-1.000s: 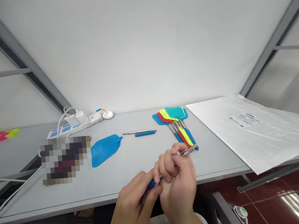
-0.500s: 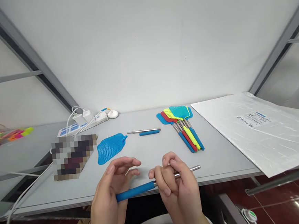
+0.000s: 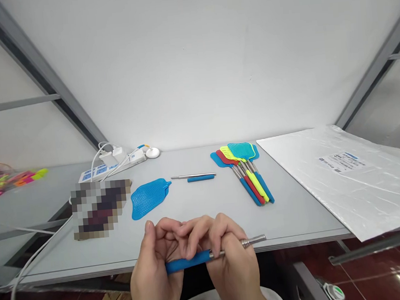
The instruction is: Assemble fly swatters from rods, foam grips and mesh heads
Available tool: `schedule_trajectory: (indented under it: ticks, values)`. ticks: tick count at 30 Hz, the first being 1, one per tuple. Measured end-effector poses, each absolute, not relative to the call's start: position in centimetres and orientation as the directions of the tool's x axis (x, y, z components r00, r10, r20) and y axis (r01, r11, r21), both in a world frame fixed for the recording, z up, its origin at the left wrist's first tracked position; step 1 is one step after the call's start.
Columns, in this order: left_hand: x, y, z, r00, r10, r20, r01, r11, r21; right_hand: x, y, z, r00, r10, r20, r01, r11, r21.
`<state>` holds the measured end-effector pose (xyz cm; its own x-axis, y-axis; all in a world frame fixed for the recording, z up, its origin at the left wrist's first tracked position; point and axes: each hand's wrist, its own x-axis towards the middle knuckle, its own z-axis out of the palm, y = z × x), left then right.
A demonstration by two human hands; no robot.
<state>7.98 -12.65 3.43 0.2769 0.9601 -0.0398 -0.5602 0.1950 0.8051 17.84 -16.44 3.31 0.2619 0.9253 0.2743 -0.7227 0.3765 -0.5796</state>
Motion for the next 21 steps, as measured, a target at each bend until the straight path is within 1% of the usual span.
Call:
schedule_trajectory:
  ticks: [3,7,9,11,12,14,16,17,19,21]
  values:
    - [8.0,-12.9,3.7,0.263,0.963,-0.062,-0.604,0.215,0.767,17.6,-16.6,3.2,0.244,0.927,0.283,-0.736,0.367,-0.569]
    - [8.3,-13.6,4.2,0.340,0.937,-0.081,-0.618,0.288,0.731,17.8,-17.0,3.2,0.188,0.941,0.280,-0.738,0.323,-0.592]
    - [8.4,-13.6,4.0,0.355,0.932,-0.073,-0.610,0.291,0.737,17.8,-17.1,3.4,0.184,0.937,0.296,-0.723,0.333,-0.605]
    - [8.2,-13.2,3.5,0.318,0.946,-0.060,-0.580,0.244,0.777,17.7,-17.0,3.5,0.186,0.945,0.270,-0.718,0.318,-0.619]
    - [7.9,-12.8,3.2,0.298,0.954,-0.033,-0.540,0.197,0.819,17.6,-16.8,3.5,0.185,0.950,0.250,-0.712,0.305,-0.633]
    - [6.7,-11.9,2.7,0.304,0.951,0.053,-0.385,0.072,0.920,17.2,-16.1,3.5,0.162,0.961,0.224,-0.671,0.274,-0.689]
    - [5.0,-11.1,2.6,0.384,0.916,0.113,-0.172,-0.050,0.984,16.7,-14.9,3.7,0.121,0.974,0.191,-0.594,0.225,-0.773]
    - [4.1,-10.9,2.6,0.436,0.893,0.113,-0.069,-0.093,0.993,16.3,-14.2,3.9,0.098,0.983,0.158,-0.547,0.186,-0.816]
    - [2.4,-10.9,2.7,0.529,0.847,0.056,0.105,-0.130,0.986,15.5,-12.7,4.5,0.066,0.994,0.088,-0.423,0.108,-0.900]
    - [1.1,-11.1,2.8,0.555,0.832,-0.018,0.207,-0.117,0.971,14.8,-11.0,5.2,0.023,0.997,0.080,-0.260,0.083,-0.962]
